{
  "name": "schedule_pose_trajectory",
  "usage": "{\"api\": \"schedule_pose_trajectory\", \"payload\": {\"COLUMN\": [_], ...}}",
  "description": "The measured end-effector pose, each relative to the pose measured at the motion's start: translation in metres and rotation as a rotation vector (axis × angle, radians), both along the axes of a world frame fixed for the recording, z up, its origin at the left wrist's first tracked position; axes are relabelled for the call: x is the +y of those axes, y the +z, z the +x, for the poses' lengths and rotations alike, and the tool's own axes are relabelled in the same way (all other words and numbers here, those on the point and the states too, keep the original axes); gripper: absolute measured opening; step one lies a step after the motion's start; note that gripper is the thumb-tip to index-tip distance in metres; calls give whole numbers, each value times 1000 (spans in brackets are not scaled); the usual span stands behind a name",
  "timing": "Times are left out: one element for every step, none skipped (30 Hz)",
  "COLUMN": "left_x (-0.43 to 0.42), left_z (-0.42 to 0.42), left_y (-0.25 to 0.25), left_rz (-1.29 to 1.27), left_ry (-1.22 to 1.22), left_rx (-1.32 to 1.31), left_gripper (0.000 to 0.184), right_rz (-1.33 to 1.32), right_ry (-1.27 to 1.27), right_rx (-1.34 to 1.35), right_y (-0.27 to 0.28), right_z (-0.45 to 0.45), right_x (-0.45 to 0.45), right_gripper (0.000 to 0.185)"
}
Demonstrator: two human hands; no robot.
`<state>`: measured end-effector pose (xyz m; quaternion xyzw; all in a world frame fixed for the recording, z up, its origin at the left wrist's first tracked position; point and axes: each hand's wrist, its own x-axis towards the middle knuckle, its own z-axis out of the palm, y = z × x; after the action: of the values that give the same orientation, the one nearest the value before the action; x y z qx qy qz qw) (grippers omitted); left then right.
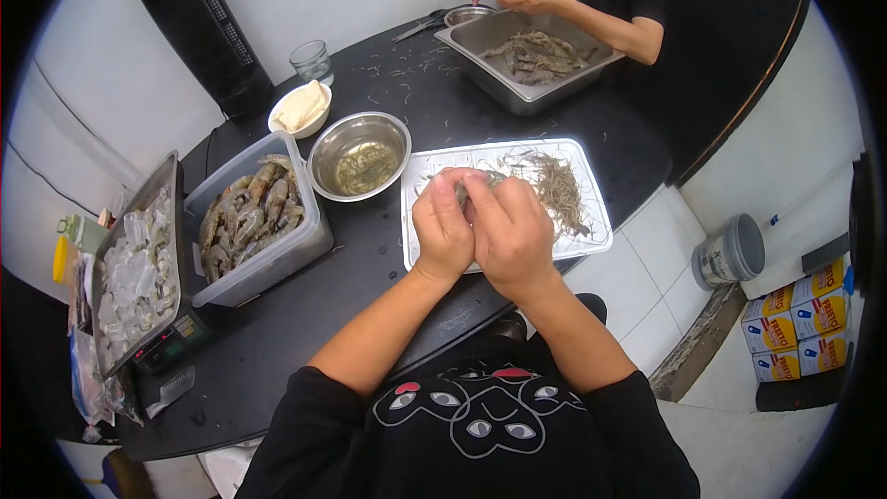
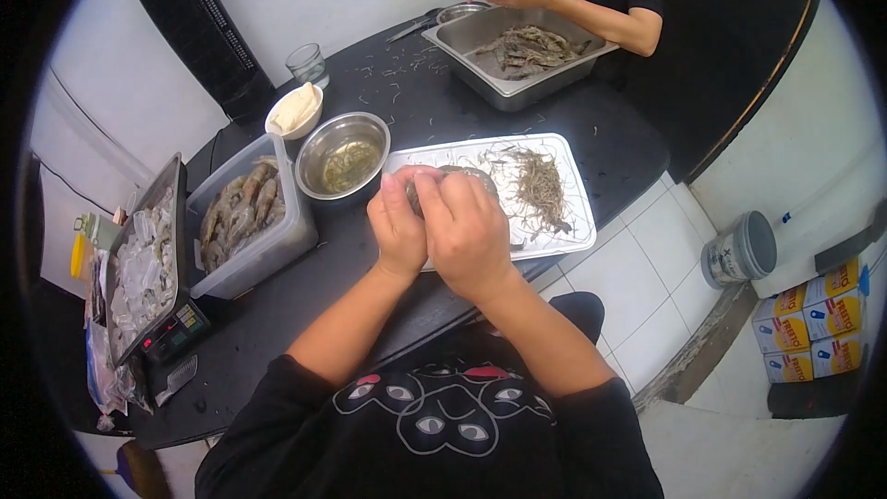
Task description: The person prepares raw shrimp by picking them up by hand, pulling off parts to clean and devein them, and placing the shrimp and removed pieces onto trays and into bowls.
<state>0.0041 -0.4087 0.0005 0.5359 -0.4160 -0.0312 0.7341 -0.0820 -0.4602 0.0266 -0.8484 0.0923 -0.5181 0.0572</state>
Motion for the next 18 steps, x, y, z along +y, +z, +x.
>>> {"api": "schedule_pose_trajectory", "payload": {"left_x": [1, 2, 0, -4, -6, -5, -2, 0, 0, 1, 2, 2, 2, 1, 1, 1, 0, 0], "left_z": [-1, -1, 0, 1, 2, 2, 2, 2, 2, 2, 2, 2, 3, 4, 4, 5, 6, 6], "left_y": [1, 2, -1, -4, -6, -8, -5, -3, -3, -3, -3, -3, -4, -5, -6, -7, -7, -7], "left_rz": [32, 64, 24, -15, -55, -37, -18, 1, 3, 5, 7, 13, 17, 22, 19, 15, 13, 17], "left_ry": [12, 23, 22, 20, 20, 2, -16, -34, -66, -99, -132, -148, -163, -177, -186, -195, -204, -198], "left_rx": [-9, -18, -33, -48, -63, -47, -32, -17, 27, 71, 114, 134, 155, 176, 177, 179, 180, 191], "left_gripper": [53, 56, 53, 51, 48, 49, 49, 49, 49, 50, 50, 51, 51, 52, 53, 53, 54, 54], "right_rz": [3, 6, 9, 50, 91, 132, 224, 316, 409, 462, 515, 568, 631, 695, 759, 772, 785, 798], "right_ry": [-2, -4, -6, 20, 47, 74, 110, 145, 180, 205, 230, 254, 273, 293, 313, 313, 313, 313], "right_rx": [-7, -14, -21, -37, -53, -69, -52, -34, -16, -23, -29, -36, -41, -45, -50, -56, -62, -68], "right_y": [0, 0, 0, 0, -1, -1, 2, 8, 11, 11, 11, 11, 12, 13, 13, 11, 8, 5], "right_z": [0, 0, 0, 0, 0, 1, -1, -5, -7, -8, -9, -10, -10, -11, -11, -11, -10, -10], "right_x": [0, 0, -1, -1, -2, -2, -2, -1, -1, -1, -2, -3, -3, -3, -3, -4, -6, -9], "right_gripper": [25, 25, 25, 25, 25, 25, 24, 24, 24, 23, 22, 21, 20, 19, 18, 17, 17, 17]}}
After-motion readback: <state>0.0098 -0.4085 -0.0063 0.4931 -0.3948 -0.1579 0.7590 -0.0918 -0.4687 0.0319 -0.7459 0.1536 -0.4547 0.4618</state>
